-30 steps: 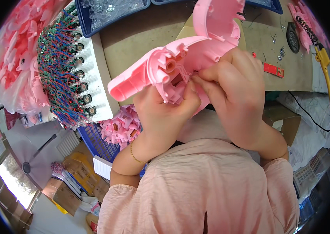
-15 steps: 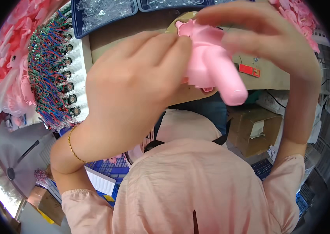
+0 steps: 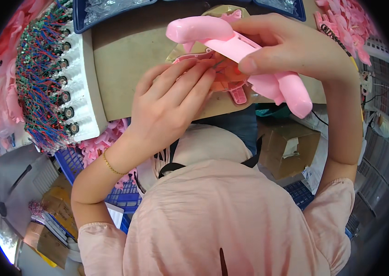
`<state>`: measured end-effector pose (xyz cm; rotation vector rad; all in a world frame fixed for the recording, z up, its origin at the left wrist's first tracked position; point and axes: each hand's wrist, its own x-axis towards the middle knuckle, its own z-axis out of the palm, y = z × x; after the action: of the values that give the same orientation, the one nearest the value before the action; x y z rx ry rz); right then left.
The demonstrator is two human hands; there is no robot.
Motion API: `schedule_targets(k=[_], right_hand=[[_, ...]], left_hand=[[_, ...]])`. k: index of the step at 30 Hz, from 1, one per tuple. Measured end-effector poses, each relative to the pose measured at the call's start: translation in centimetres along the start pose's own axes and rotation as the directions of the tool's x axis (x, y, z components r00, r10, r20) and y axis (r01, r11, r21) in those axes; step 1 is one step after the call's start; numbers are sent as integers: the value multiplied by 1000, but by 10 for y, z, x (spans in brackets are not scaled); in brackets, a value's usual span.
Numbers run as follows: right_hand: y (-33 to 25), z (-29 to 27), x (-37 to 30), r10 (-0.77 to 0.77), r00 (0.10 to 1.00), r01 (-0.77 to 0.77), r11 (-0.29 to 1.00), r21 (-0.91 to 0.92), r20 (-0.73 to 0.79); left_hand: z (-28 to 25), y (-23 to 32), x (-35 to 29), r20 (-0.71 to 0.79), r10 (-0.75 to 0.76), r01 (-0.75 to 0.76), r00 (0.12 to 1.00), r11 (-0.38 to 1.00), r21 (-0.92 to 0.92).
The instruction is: Assembling plastic toy horses by placing internal components into the shell and securing them with a pneumatic screwdriver and soldering tool.
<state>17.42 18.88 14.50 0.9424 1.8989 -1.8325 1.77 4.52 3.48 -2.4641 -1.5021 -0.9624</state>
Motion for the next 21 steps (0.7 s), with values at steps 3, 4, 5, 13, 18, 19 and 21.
schedule_targets(k=[3, 4, 5, 13, 18, 19, 21], right_hand=[[-3, -7, -6, 77, 996, -78, 997, 16, 53], [-4, -8, -5, 96, 992, -97, 995, 12, 86], [-4, -8, -5, 101, 991, -103, 995, 12, 83], [-2, -13, 14, 82, 997, -78, 969, -236, 8], [-29, -3, -7, 171, 985, -172, 913, -370, -36], [-26, -1, -3, 63, 995, -87, 909, -408, -72], [-18, 3, 3, -154, 978, 64, 869, -491, -144]], left_hand=[[-4, 8, 0, 56, 45, -50, 997, 994, 99], [-6, 12, -1, 103, 53, -71, 993, 981, 181], [-7, 15, -2, 149, 58, -95, 987, 961, 260], [-31, 31, 8, 476, 1, -167, 880, 937, 306], [-18, 37, 7, 373, 106, -224, 922, 930, 290], [-17, 35, 4, 384, 71, -187, 921, 943, 276], [-17, 32, -2, 403, 54, -171, 914, 950, 261]])
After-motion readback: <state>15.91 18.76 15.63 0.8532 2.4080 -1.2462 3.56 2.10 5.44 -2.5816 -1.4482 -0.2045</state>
